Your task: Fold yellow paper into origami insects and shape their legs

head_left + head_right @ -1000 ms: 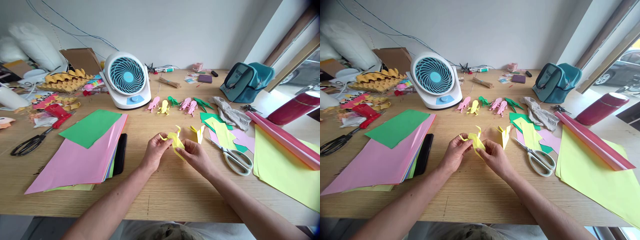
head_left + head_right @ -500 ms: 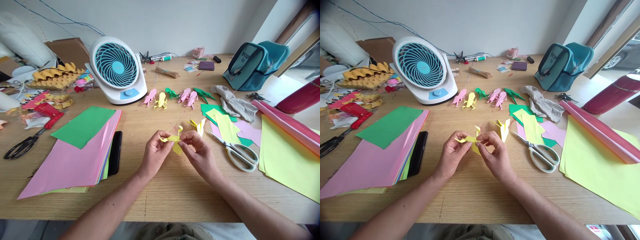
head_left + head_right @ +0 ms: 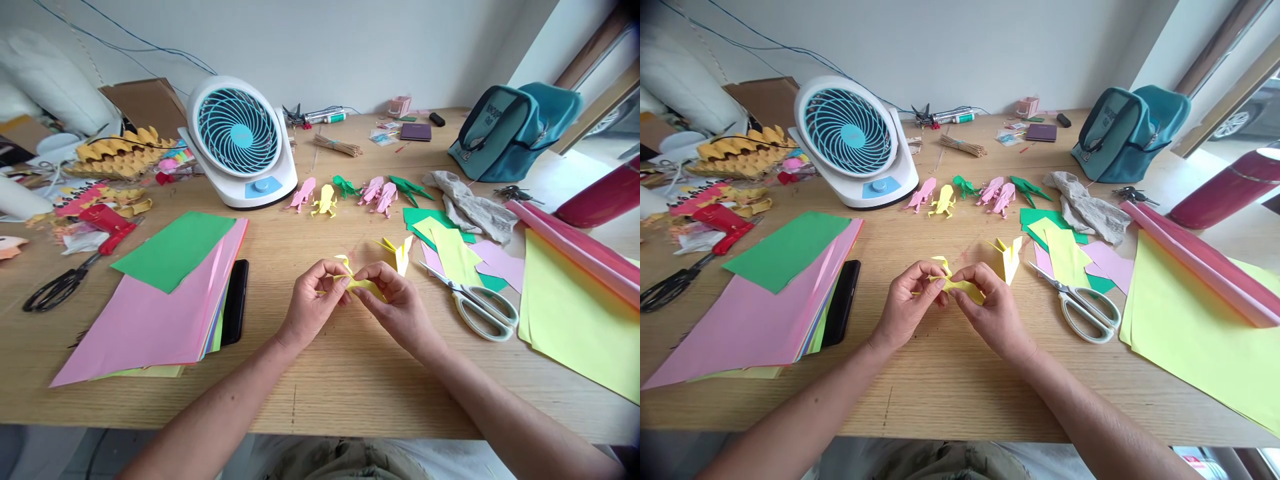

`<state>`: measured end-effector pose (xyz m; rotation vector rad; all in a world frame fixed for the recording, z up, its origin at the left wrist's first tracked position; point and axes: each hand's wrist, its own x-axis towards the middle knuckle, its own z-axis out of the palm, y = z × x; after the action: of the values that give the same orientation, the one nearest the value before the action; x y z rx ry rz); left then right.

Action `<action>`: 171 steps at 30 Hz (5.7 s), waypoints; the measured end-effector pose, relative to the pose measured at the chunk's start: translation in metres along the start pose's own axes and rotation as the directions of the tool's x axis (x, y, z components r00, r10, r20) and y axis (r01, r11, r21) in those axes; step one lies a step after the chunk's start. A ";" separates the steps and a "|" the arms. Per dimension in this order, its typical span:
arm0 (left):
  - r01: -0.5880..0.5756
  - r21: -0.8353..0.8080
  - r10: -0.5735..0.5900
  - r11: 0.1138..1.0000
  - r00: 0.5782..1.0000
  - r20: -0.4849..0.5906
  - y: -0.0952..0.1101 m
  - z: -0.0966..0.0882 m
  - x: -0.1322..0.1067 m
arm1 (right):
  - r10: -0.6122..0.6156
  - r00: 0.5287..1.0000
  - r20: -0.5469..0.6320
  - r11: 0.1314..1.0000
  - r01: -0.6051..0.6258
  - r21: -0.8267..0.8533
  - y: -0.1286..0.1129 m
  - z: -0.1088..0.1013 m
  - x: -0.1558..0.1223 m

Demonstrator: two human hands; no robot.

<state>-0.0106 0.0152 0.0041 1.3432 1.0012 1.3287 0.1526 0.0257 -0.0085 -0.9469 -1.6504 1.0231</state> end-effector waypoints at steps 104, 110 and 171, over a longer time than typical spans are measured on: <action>0.006 0.477 -0.136 0.879 0.961 0.240 0.017 -0.018 0.004 | 0.052 0.956 0.288 0.981 0.005 -0.193 -0.013 -0.030 0.008; -0.131 0.527 -0.032 0.839 0.957 0.289 0.019 -0.019 0.004 | 0.064 0.963 0.263 0.994 -0.037 -0.104 -0.008 -0.030 0.009; 0.141 -0.056 -0.146 0.988 0.985 -0.091 0.002 0.000 -0.001 | 0.321 0.938 0.134 0.870 -0.348 0.350 -0.013 -0.003 0.007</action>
<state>-0.0107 0.0141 0.0061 1.1579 1.1014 1.3090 0.1519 0.0278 0.0059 -0.9639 -1.3036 1.5595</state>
